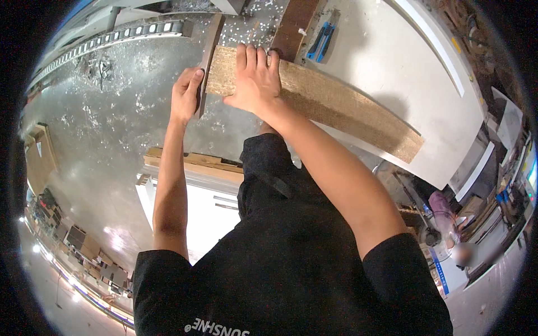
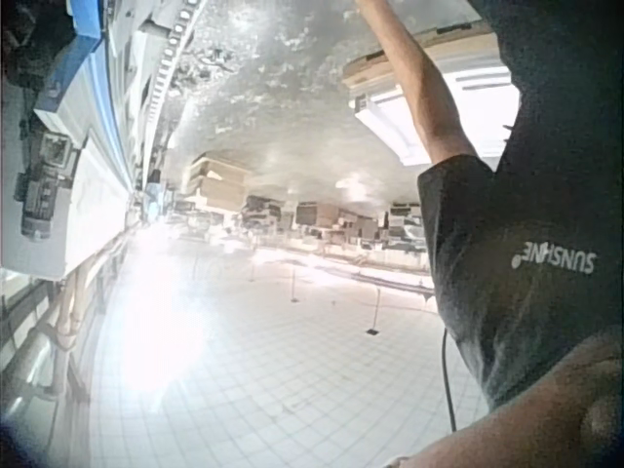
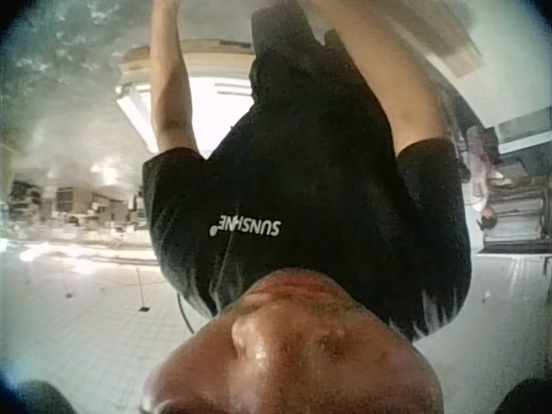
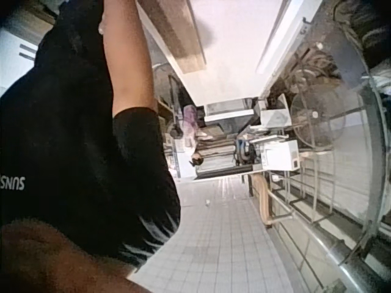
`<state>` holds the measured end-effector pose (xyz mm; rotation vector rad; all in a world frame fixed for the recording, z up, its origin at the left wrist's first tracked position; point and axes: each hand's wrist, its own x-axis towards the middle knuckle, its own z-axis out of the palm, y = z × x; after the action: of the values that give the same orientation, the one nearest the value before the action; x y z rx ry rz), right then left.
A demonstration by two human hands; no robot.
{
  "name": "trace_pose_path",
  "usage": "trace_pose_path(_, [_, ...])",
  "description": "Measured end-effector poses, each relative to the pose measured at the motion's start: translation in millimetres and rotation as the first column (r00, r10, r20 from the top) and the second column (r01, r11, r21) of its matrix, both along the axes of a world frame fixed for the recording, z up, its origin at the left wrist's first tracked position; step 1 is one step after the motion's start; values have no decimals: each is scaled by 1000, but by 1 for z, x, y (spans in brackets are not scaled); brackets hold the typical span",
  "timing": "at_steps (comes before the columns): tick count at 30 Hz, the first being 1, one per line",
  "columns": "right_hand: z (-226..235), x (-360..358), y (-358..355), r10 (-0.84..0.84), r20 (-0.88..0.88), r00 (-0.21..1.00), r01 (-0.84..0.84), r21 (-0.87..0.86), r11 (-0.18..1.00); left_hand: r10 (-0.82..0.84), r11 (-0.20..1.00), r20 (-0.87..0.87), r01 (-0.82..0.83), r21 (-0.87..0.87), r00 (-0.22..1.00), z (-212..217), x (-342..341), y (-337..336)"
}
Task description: Cleaning and preparing white furniture trim strips and wooden blocks in a manufacturing facility.
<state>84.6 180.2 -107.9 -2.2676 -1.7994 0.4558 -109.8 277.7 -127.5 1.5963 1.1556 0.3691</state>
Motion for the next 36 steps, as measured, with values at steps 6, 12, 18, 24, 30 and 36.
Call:
trace_pose_path(6, [0,4,-3,16,-3,1000,-16,-36,999,28,999,-123,-25,26,992,-1,13,1])
trace_pose_path(12, [1,5,-1,17,46,999,-15,-38,999,22,1000,33,-21,-8,999,-11,19,-4])
trace_pose_path(18, [0,5,-1,17,18,1000,-15,-92,996,144,923,249,-39,-383,958,-18,24,-7])
trace_pose_path(24, [0,2,2,-5,2,1000,6,-127,992,109,898,209,-6,-440,972,-25,26,-2])
trace_pose_path(30, [0,2,1,-11,20,1000,13,-140,990,46,913,150,19,-407,988,-25,27,-3])
trace_pose_path(36, [0,6,-3,-17,1,1000,17,-131,991,-102,955,-12,94,-280,995,-17,29,10])
